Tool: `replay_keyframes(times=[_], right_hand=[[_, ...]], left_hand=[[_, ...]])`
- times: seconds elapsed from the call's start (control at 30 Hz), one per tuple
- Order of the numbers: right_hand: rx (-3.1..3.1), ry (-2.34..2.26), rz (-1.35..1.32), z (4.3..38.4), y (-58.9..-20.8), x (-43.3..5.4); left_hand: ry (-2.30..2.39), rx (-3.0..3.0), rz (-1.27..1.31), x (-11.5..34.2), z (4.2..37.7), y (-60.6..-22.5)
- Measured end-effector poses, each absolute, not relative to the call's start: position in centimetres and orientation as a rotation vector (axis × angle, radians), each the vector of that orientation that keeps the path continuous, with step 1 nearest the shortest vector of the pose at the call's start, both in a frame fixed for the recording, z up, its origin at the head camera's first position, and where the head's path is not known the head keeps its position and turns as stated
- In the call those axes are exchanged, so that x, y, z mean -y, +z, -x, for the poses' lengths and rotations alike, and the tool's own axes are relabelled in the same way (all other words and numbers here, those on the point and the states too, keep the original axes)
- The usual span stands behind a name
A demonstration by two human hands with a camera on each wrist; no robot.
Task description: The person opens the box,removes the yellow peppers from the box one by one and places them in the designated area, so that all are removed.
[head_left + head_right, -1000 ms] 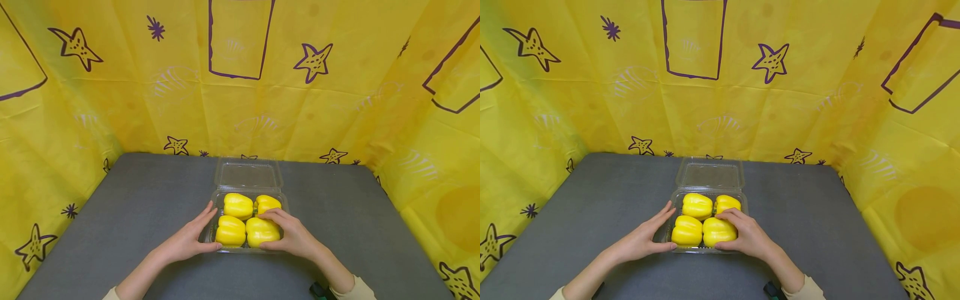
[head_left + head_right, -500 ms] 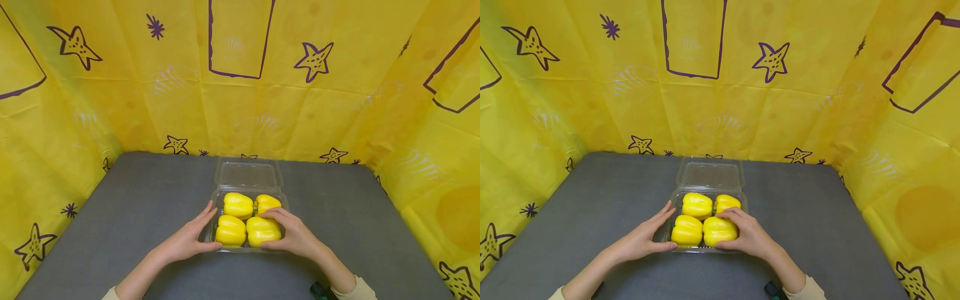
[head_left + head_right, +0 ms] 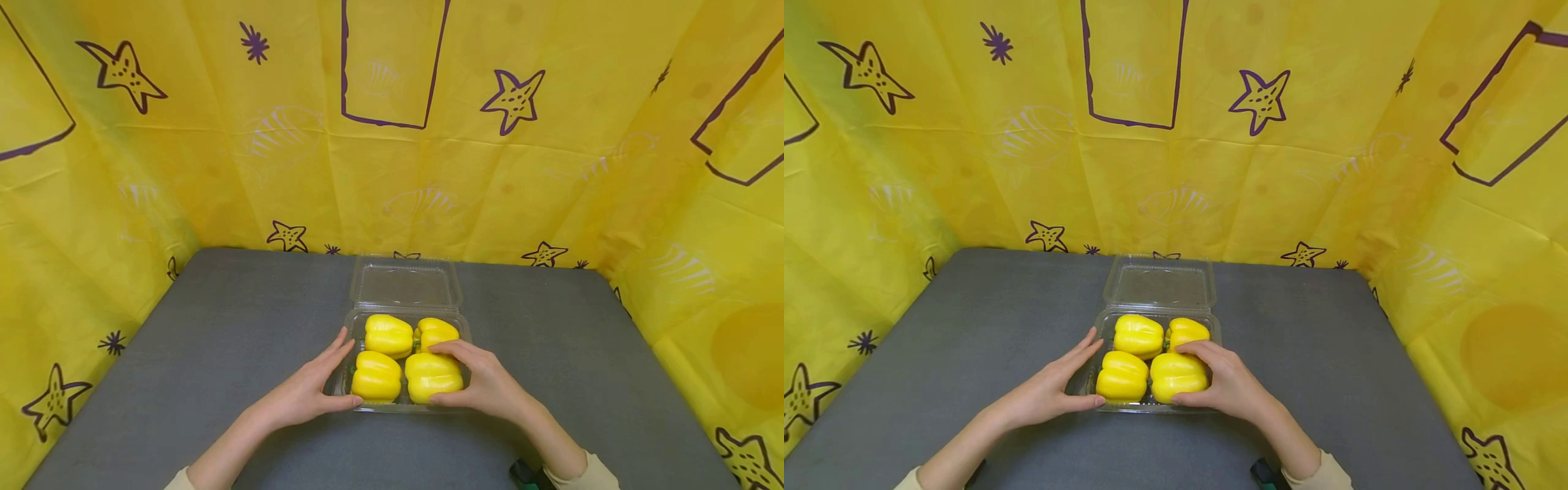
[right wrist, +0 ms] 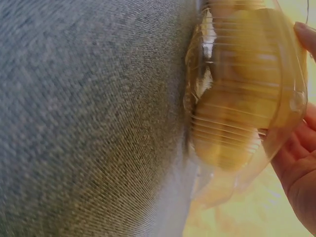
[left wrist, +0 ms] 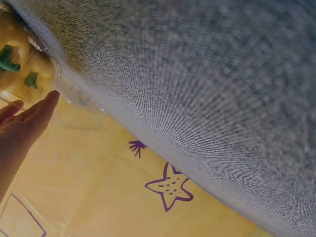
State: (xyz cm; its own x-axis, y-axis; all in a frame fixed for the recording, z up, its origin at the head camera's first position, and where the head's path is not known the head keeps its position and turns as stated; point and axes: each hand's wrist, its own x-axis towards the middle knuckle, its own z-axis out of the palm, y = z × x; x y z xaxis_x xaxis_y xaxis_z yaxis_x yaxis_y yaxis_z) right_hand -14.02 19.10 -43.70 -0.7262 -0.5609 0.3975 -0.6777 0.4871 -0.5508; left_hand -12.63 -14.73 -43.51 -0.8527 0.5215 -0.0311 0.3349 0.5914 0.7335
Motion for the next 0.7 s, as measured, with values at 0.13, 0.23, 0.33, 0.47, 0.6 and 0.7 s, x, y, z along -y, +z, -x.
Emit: replay_keyframes(times=[0.13, 0.23, 0.33, 0.47, 0.6, 0.7], right_hand=[[2.569, 1.058, -1.052, 13.95, -43.45, -19.32], [2.580, 1.071, -1.033, 13.86, -43.21, -19.43], [2.592, 1.083, -1.013, 13.77, -42.93, -19.43], [2.590, 1.104, -0.993, 13.73, -42.79, -19.41], [2.566, 1.178, -0.967, 13.71, -42.76, -19.42], [2.535, 1.242, -0.942, 13.70, -42.74, -19.43]], left_hand=[[1.111, -2.578, -0.702, 14.68, 12.64, -43.50], [1.106, -2.580, -0.703, 14.66, 12.64, -43.54], [1.105, -2.580, -0.704, 14.65, 12.65, -43.58], [1.108, -2.576, -0.701, 14.65, 12.67, -43.58], [1.110, -2.574, -0.701, 14.67, 12.65, -43.54], [1.110, -2.575, -0.703, 14.69, 12.64, -43.55]])
